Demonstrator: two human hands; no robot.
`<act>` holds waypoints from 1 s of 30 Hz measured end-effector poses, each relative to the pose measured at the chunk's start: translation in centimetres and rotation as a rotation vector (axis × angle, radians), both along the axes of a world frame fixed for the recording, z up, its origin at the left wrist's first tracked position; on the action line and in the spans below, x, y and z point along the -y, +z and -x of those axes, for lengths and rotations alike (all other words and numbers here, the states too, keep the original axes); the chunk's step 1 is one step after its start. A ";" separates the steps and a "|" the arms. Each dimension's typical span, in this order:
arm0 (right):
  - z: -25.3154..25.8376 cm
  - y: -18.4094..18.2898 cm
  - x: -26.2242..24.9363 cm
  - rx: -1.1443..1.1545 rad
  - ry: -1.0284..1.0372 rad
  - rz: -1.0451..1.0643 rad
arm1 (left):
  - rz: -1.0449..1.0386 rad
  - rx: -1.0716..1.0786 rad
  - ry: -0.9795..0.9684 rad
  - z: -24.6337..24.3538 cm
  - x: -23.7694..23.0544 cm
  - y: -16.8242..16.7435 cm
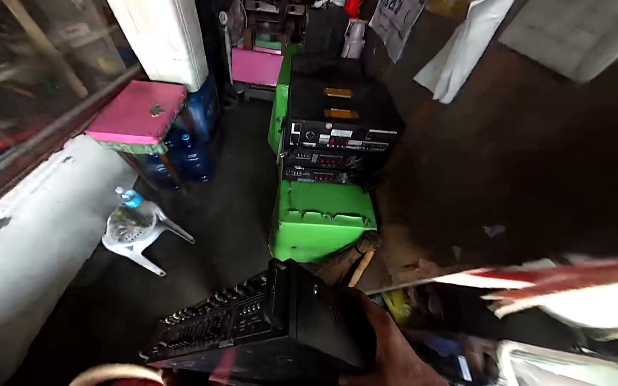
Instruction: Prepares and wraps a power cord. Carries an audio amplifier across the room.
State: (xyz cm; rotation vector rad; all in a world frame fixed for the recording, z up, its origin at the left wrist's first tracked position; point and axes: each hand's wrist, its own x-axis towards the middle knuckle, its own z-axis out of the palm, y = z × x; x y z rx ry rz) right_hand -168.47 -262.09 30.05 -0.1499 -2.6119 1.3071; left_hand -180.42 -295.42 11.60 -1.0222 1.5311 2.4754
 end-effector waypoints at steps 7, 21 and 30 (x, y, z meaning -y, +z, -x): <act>18.6 0.2 4.4 0.067 -0.189 0.004 | -0.045 0.031 -0.135 23.7 -0.1 -2.3; 50.6 -0.3 0.8 -0.089 -0.503 0.188 | 0.137 -0.020 -0.528 65.4 -8.2 3.1; 74.4 -0.2 -9.5 0.105 -0.627 0.367 | 0.451 -0.042 -0.777 88.0 -17.1 2.4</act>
